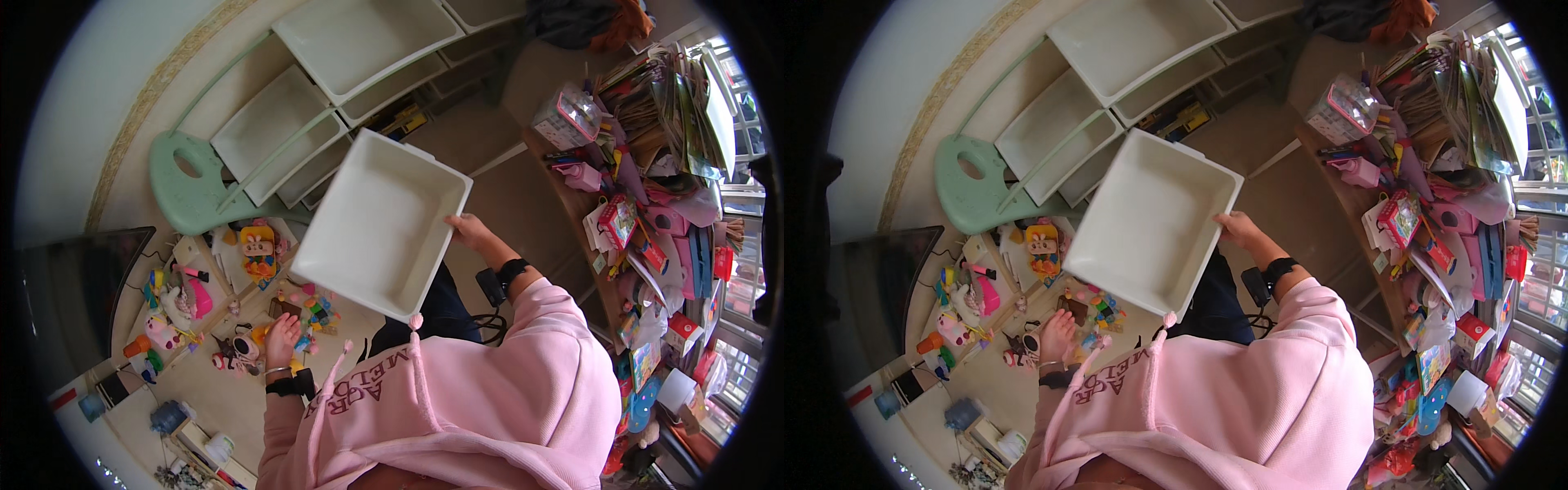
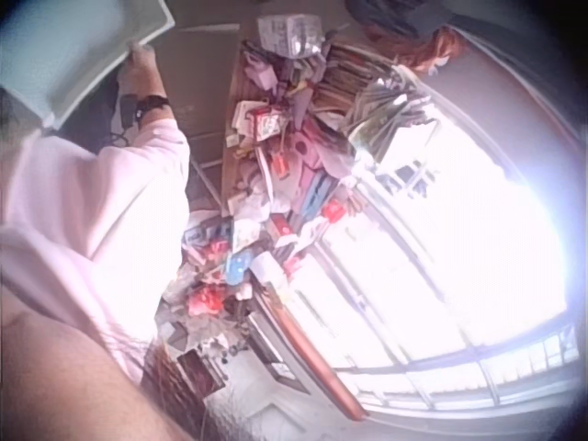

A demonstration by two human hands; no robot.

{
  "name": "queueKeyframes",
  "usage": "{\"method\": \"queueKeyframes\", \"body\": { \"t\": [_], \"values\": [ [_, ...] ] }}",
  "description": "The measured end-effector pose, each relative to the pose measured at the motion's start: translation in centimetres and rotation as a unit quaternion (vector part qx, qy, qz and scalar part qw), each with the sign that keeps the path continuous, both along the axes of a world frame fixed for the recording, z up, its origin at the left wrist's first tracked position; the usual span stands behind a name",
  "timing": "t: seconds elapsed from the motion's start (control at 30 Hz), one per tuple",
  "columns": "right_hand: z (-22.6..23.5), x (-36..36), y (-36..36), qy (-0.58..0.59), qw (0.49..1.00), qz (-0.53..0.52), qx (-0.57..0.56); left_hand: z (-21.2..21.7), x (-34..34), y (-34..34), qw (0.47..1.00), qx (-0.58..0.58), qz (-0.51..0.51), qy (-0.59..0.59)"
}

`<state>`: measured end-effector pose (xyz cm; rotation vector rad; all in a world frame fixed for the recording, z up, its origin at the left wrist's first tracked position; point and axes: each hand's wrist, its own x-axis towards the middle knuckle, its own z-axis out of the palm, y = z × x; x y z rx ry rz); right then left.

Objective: The person organizes scattered toys in a cluttered room. They place a toy dump truck into a shelf bin, then gather small colorful pieces from a basket and put them into a green circular container, which is also placed on the shelf.

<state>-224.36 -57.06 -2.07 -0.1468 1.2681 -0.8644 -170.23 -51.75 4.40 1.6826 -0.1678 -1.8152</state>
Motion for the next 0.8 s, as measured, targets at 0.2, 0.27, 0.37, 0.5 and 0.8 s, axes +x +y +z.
{"method": "queueKeyframes", "body": {
  "t": [0.2, 0.27, 0.37, 0.5, 0.8],
  "values": [
    [-9.8, -2.3, 0.8, 0.05, 0.998, -0.026, 0.033, -2.5, -4.5, -3.7, 0.998, 0.032, -0.049, 0.0],
    [-11.8, -3.0, -1.2, 0.092, 0.995, -0.018, 0.043, -2.9, -5.5, -4.8, 0.998, 0.047, -0.053, -0.002],
    [-14.0, -4.8, -4.5, 0.13, 0.989, -0.029, 0.07, -3.9, -7.0, -6.3, 0.996, 0.06, -0.061, -0.011],
    [-15.8, -7.4, -8.2, 0.121, 0.983, -0.128, 0.059, -5.4, -8.7, -7.6, 0.995, 0.081, -0.051, -0.04],
    [-19.9, -12.2, -17.2, 0.065, 0.972, -0.217, 0.058, -7.9, -15.3, -8.7, 0.994, 0.106, -0.033, -0.011]
  ]
}}
